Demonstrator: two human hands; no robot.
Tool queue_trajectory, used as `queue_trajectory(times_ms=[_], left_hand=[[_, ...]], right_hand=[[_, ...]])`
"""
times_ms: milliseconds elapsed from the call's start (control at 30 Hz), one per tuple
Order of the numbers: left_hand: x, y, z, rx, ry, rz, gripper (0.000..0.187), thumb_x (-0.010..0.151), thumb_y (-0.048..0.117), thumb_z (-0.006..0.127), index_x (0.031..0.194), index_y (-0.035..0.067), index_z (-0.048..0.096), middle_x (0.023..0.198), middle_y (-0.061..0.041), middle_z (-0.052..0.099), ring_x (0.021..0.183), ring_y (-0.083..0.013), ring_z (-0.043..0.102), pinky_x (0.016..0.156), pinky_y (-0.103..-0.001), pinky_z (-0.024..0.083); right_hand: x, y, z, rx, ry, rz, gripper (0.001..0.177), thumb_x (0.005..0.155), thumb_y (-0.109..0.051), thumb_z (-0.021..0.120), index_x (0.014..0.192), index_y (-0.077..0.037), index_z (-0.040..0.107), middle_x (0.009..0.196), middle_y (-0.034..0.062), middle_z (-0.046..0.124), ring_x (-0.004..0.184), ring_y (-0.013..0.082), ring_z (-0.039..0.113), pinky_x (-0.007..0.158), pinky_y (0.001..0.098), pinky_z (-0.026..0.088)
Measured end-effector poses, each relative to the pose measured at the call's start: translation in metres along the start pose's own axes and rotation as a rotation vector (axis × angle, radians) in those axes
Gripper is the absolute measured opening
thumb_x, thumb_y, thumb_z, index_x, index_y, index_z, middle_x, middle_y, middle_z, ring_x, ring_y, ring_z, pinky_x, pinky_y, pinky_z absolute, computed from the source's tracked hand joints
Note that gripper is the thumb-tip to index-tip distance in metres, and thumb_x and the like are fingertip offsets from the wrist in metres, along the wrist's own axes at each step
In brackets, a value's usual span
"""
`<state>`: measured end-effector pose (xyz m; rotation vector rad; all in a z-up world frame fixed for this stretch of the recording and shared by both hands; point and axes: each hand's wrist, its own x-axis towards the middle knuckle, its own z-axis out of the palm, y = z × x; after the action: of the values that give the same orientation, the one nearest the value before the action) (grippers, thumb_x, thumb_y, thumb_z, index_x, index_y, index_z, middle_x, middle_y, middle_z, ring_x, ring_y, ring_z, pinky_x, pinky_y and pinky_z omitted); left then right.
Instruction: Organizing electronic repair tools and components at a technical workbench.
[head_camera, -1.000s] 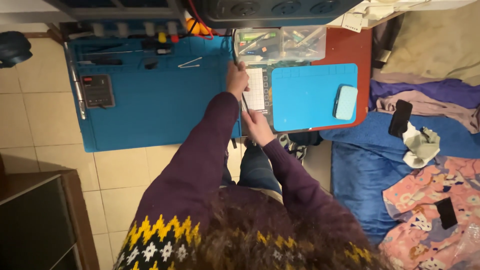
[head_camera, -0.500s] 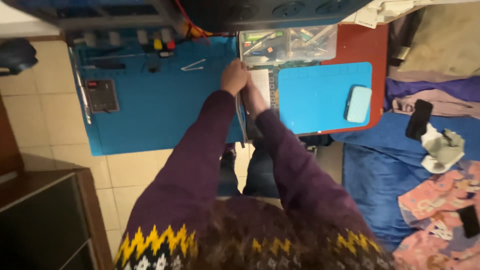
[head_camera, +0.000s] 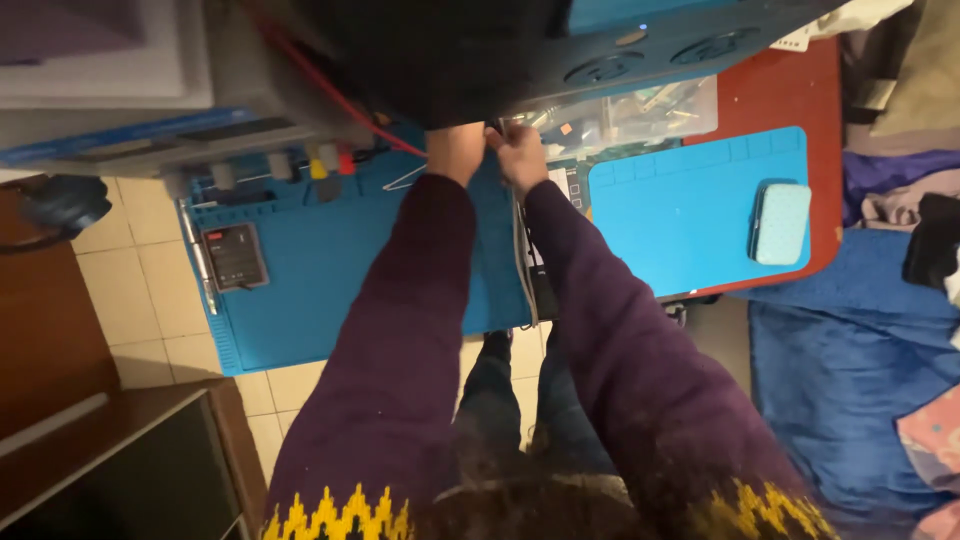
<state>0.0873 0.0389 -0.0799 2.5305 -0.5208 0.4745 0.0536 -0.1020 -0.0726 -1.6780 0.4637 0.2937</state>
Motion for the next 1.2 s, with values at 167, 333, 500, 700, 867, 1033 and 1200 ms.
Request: queue_trajectory(times_ms=[167,333,500,700,867,1033,1200], left_hand=[[-0.004,-0.023,0.021,-0.012,-0.014,0.050,0.031,0.094,0.016,0.062,0.124,0.011,0.073,0.126,-0.019,0.068,0.116,-0.0422,0.062,0.102,-0.054,0.047],[-0.004,-0.057,0.049,-0.011,0.031,0.010,0.039,0.098,0.024,0.065,0.132,0.007,0.067,0.133,-0.019,0.064,0.125,-0.0400,0.058,0.111,-0.053,0.043],[-0.005,-0.075,0.016,-0.280,0.041,-0.033,0.041,0.098,0.018,0.066,0.137,0.004,0.066,0.138,-0.020,0.063,0.131,-0.0400,0.056,0.114,-0.050,0.043],[-0.015,-0.084,0.046,0.061,0.120,0.137,0.036,0.094,0.014,0.070,0.129,0.002,0.068,0.131,-0.020,0.066,0.122,-0.0381,0.059,0.107,-0.050,0.046],[-0.012,-0.063,0.030,0.008,0.090,-0.007,0.032,0.094,0.010,0.069,0.124,0.000,0.071,0.123,-0.020,0.069,0.114,-0.0381,0.064,0.100,-0.049,0.050],[0.015,0.012,-0.030,0.132,0.031,0.019,0.030,0.075,0.011,0.068,0.103,0.004,0.076,0.104,-0.020,0.073,0.098,-0.0409,0.068,0.087,-0.052,0.053],[0.001,0.005,0.072,-0.292,-0.230,-0.272,0.019,0.084,0.021,0.063,0.083,0.003,0.068,0.084,-0.017,0.070,0.078,-0.0282,0.073,0.071,-0.044,0.056]], right_hand=[[-0.014,-0.031,0.003,-0.278,0.120,-0.093,0.024,0.097,-0.025,0.063,0.096,-0.003,0.070,0.078,0.0143,0.073,0.062,0.0312,0.071,0.053,0.0437,0.056],[-0.004,-0.012,0.004,-0.521,0.228,-0.277,0.026,0.097,-0.027,0.065,0.091,-0.002,0.072,0.084,0.0242,0.073,0.083,0.0434,0.071,0.076,0.0533,0.055],[-0.034,-0.057,0.003,-0.338,0.115,-0.130,0.025,0.098,-0.025,0.056,0.095,-0.002,0.066,0.078,0.0216,0.070,0.075,0.0388,0.072,0.071,0.0494,0.058],[-0.007,-0.005,0.000,-0.156,0.080,-0.332,0.033,0.107,-0.026,0.056,0.087,-0.001,0.066,0.066,0.0082,0.063,0.059,0.0180,0.062,0.053,0.0346,0.049],[-0.051,-0.067,-0.019,0.124,-0.033,-0.128,0.034,0.107,-0.032,0.055,0.089,-0.004,0.062,0.061,-0.0015,0.050,0.047,0.0092,0.045,0.040,0.0273,0.035],[-0.062,-0.089,-0.033,0.151,-0.071,-0.044,0.036,0.108,-0.034,0.053,0.089,-0.005,0.060,0.060,-0.0038,0.045,0.045,0.0065,0.040,0.038,0.0261,0.032],[-0.055,-0.091,-0.023,0.159,-0.088,-0.038,0.020,0.103,-0.028,0.050,0.098,-0.011,0.058,0.056,-0.0007,0.051,0.039,0.0110,0.047,0.034,0.0296,0.040]])
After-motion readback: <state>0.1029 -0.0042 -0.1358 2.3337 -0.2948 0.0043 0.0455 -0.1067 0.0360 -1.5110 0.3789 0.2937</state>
